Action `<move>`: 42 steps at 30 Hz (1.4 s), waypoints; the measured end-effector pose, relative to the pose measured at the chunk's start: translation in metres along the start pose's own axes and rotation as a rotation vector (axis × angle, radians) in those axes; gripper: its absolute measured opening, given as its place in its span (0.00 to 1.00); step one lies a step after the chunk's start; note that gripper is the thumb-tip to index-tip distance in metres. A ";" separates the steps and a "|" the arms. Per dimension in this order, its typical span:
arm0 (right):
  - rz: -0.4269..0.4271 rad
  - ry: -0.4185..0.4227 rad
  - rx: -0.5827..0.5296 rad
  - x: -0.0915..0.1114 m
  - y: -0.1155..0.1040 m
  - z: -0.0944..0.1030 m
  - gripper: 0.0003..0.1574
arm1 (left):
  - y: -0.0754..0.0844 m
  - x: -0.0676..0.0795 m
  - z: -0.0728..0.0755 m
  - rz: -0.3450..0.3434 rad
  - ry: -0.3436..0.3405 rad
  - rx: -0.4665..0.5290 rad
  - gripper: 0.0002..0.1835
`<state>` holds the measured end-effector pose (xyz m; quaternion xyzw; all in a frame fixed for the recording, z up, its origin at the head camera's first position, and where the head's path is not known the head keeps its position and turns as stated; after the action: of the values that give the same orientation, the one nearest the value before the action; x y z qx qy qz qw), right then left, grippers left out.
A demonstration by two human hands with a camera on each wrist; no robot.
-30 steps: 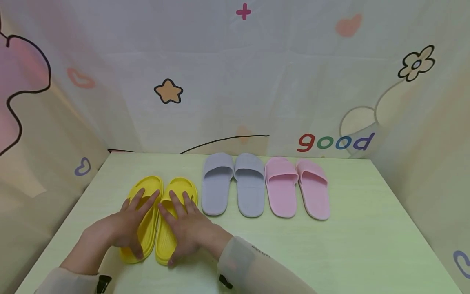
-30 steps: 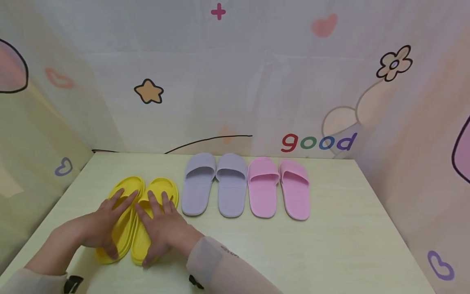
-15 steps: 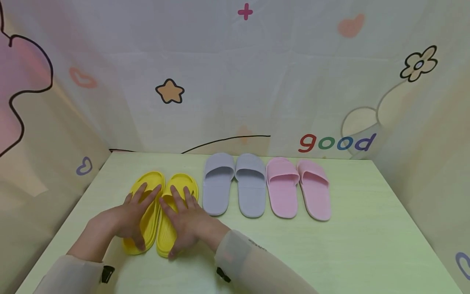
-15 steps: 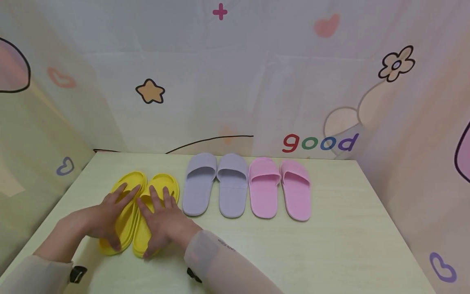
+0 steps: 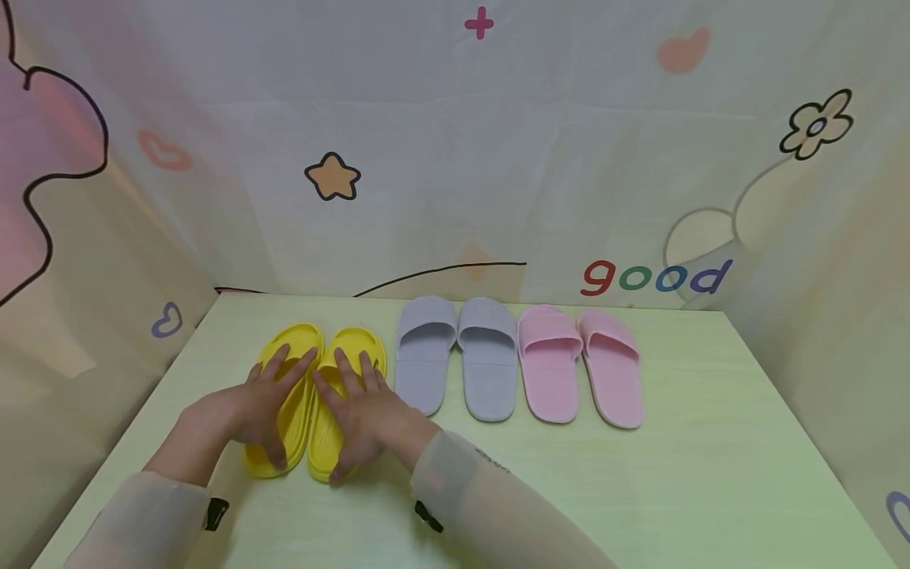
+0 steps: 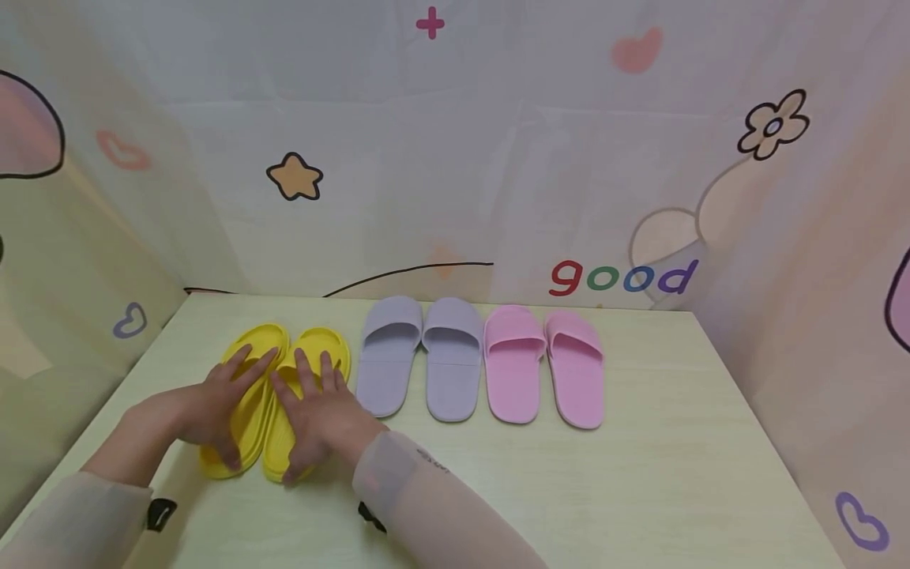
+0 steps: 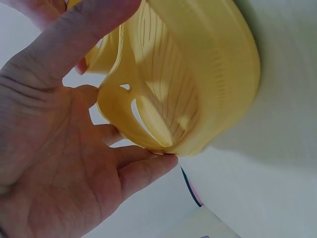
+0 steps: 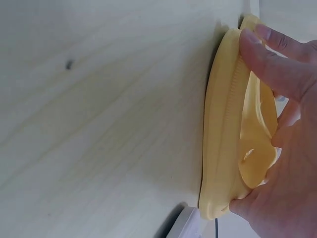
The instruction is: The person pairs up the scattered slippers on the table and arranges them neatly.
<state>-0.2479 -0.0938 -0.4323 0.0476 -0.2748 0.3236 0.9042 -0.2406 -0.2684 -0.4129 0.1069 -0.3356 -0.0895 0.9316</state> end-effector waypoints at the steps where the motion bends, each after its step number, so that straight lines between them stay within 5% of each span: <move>1: 0.001 0.000 -0.001 -0.001 0.000 0.001 0.90 | 0.000 0.000 0.001 0.002 -0.001 -0.001 0.86; 42: -0.023 -0.032 -0.140 -0.026 0.021 0.026 0.87 | -0.006 -0.035 0.032 0.035 -0.027 -0.037 0.83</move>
<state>-0.2889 -0.0985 -0.4261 -0.0075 -0.3109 0.2925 0.9043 -0.2884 -0.2701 -0.4111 0.0826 -0.3483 -0.0807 0.9303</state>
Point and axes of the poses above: each hand's wrist, its own x-axis away from the middle knuckle, its own z-axis out of the back of the hand, y = z × x, the point moved 3 cm from there along -x, towards the middle knuckle, and after that the axes turned 12 degrees about -y, right-handed, at the moved point
